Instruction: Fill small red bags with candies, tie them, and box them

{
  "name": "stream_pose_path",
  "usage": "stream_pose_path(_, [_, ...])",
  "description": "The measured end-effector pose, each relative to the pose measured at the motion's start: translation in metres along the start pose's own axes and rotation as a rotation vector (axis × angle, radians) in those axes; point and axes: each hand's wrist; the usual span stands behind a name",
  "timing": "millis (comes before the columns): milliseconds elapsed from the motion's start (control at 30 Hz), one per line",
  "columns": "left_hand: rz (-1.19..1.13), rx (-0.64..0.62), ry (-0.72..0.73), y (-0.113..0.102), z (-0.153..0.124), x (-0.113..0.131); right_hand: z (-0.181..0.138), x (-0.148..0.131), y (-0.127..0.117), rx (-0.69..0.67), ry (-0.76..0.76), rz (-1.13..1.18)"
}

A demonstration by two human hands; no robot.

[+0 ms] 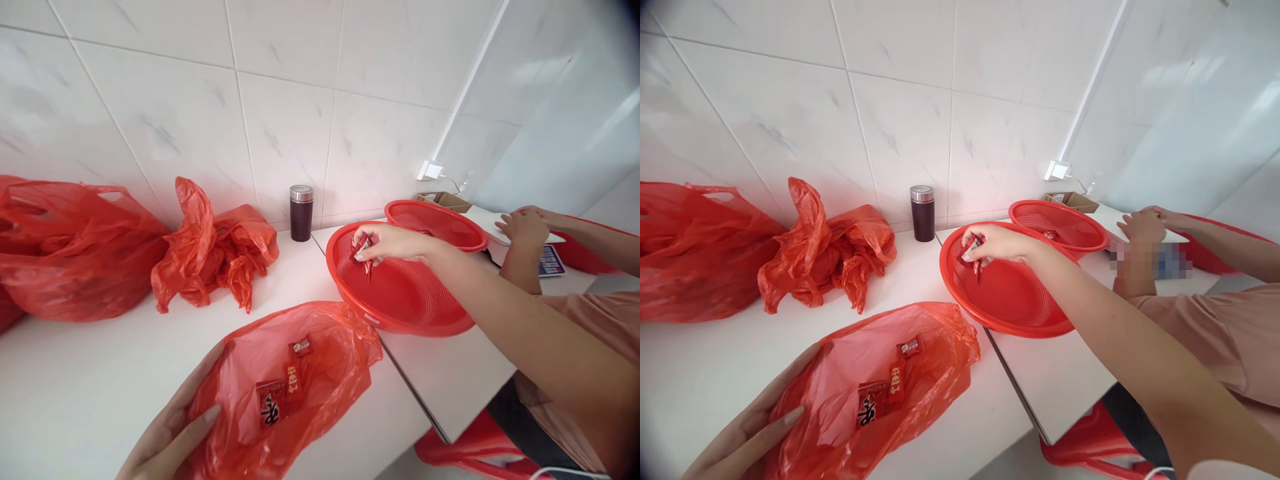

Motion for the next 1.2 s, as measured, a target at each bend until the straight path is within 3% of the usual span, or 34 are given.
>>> stream_pose_path(67, [0.023, -0.011, 0.028, 0.007, -0.002, 0.0, -0.008, -0.023, 0.013, -0.276, -0.111, 0.047])
stream_pose_path(167, [0.04, -0.035, 0.058, 0.014, -0.006, 0.0, -0.029, -0.056, 0.053, -0.596, -0.336, 0.004])
stream_pose_path(267, [0.066, -0.042, 0.078, 0.015, -0.009, -0.001, -0.047, -0.069, 0.1, -0.682, -0.461, -0.352])
stream_pose_path(400, [0.084, -0.068, 0.104, 0.009, -0.013, -0.002, -0.05, -0.057, 0.126, -0.633, -0.413, -0.512])
stream_pose_path(533, [0.083, -0.066, 0.123, 0.004, -0.015, -0.002, -0.051, -0.044, 0.118, -0.585, -0.278, -0.476])
stream_pose_path(700, [0.091, -0.049, 0.121, -0.002, -0.015, -0.004, -0.055, -0.037, 0.112, -0.593, -0.186, -0.652])
stream_pose_path(900, [0.115, -0.04, 0.103, -0.006, -0.016, -0.009, -0.055, -0.023, 0.12, -0.489, -0.25, -0.605])
stream_pose_path(1067, [0.156, 0.004, 0.19, -0.002, -0.019, -0.009, -0.072, -0.018, 0.135, -0.17, -0.341, -0.603])
stream_pose_path(1200, [0.277, 0.082, 0.305, 0.0, -0.023, -0.009, -0.098, -0.018, 0.16, -0.164, -0.419, -0.615])
Point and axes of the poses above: each hand's wrist, its own z-axis towards the middle knuckle, its own y-axis out of the palm, x = y × z, and after that the axes turned 15 degrees about -z, right-handed
